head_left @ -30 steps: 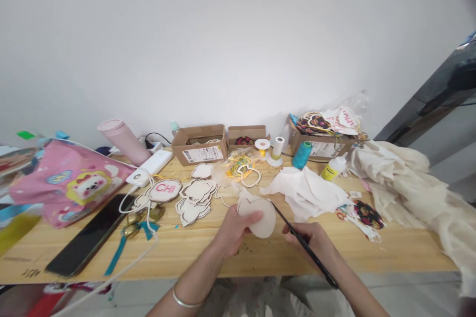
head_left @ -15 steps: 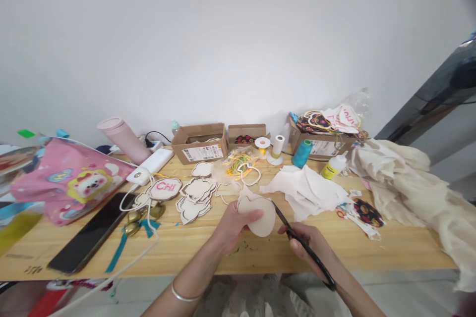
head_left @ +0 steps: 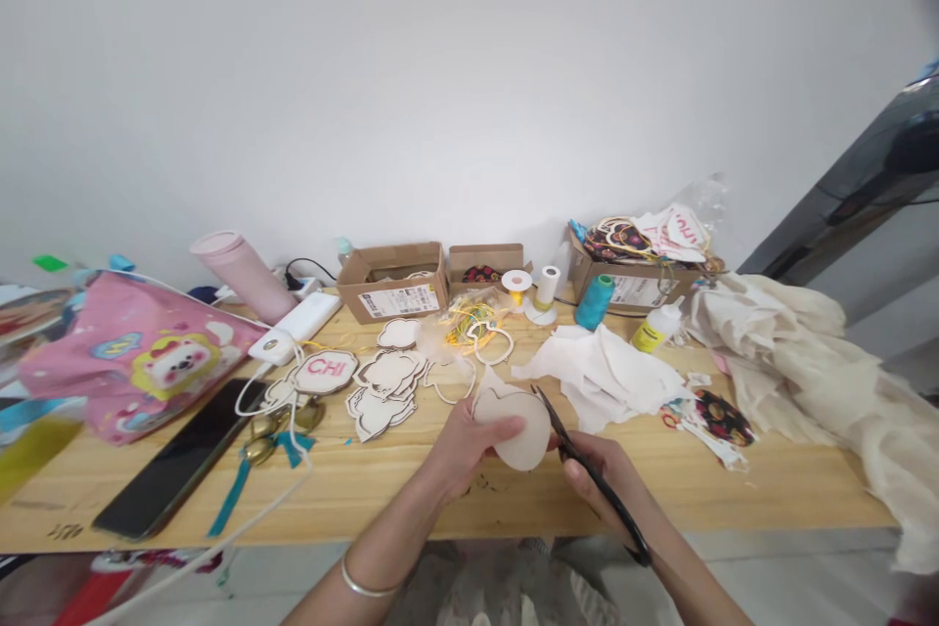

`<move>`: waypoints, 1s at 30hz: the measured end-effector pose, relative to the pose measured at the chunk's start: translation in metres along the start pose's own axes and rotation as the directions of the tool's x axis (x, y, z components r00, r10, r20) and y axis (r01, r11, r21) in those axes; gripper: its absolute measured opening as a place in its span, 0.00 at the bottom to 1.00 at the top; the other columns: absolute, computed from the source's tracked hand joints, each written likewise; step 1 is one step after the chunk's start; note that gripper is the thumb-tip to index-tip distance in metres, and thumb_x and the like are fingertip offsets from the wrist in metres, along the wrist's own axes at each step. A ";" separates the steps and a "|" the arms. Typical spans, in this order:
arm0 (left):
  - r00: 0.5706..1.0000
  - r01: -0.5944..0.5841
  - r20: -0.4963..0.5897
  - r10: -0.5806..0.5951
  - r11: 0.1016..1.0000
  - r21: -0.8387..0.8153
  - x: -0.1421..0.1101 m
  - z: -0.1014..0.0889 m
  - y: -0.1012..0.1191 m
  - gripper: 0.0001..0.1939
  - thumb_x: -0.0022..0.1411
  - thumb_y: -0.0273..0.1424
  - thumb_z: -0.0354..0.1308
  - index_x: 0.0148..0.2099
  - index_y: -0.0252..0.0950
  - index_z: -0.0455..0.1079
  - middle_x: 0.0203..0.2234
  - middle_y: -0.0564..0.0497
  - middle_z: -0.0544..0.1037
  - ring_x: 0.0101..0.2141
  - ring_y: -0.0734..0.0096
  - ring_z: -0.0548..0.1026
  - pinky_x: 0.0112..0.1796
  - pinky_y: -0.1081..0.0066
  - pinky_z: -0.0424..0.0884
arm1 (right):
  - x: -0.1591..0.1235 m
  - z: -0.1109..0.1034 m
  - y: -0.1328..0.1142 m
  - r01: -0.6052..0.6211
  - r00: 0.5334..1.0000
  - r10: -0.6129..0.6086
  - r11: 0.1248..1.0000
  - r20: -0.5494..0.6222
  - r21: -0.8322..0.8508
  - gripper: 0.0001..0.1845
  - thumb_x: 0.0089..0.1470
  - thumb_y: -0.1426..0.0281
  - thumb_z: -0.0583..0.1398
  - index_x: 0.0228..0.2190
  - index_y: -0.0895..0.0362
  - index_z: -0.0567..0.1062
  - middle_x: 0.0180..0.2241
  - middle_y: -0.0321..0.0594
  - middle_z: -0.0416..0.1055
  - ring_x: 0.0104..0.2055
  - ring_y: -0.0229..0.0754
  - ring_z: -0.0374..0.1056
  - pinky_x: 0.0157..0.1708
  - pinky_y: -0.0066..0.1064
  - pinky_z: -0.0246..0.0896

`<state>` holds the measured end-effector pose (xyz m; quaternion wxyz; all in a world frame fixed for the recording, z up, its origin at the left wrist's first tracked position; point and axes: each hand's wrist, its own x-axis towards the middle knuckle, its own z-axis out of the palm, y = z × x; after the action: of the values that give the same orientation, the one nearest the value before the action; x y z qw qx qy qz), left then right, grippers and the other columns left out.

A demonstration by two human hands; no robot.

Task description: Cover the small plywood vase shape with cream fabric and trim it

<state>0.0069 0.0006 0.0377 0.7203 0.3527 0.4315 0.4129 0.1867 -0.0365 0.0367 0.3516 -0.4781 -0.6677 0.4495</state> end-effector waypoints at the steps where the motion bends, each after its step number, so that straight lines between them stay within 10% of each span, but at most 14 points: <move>1: 1.000 0.002 0.005 -0.002 1.000 0.013 0.000 0.000 0.001 0.17 0.41 0.30 0.65 0.38 0.31 0.72 0.29 0.49 0.77 0.30 0.68 0.74 0.29 0.74 0.70 | 0.001 0.000 0.003 0.002 1.000 -0.002 1.000 -0.003 -0.026 0.29 0.47 0.47 0.48 0.31 0.60 0.72 0.16 0.34 0.57 0.19 0.36 0.53 0.18 0.26 0.49; 30: 0.992 0.001 0.122 -0.032 0.969 0.246 0.005 -0.006 0.021 0.15 0.38 0.30 0.66 0.33 0.32 0.74 0.27 0.50 0.78 0.27 0.71 0.73 0.29 0.75 0.68 | 0.004 -0.025 0.003 -0.087 0.980 0.111 0.986 0.165 -0.146 0.22 0.47 0.54 0.51 0.19 0.61 0.67 0.16 0.30 0.47 0.19 0.31 0.44 0.18 0.25 0.36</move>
<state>-0.0033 0.0152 0.0519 0.7003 0.4606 0.4361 0.3274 0.2089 -0.0257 0.0423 0.2359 -0.4933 -0.7002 0.4590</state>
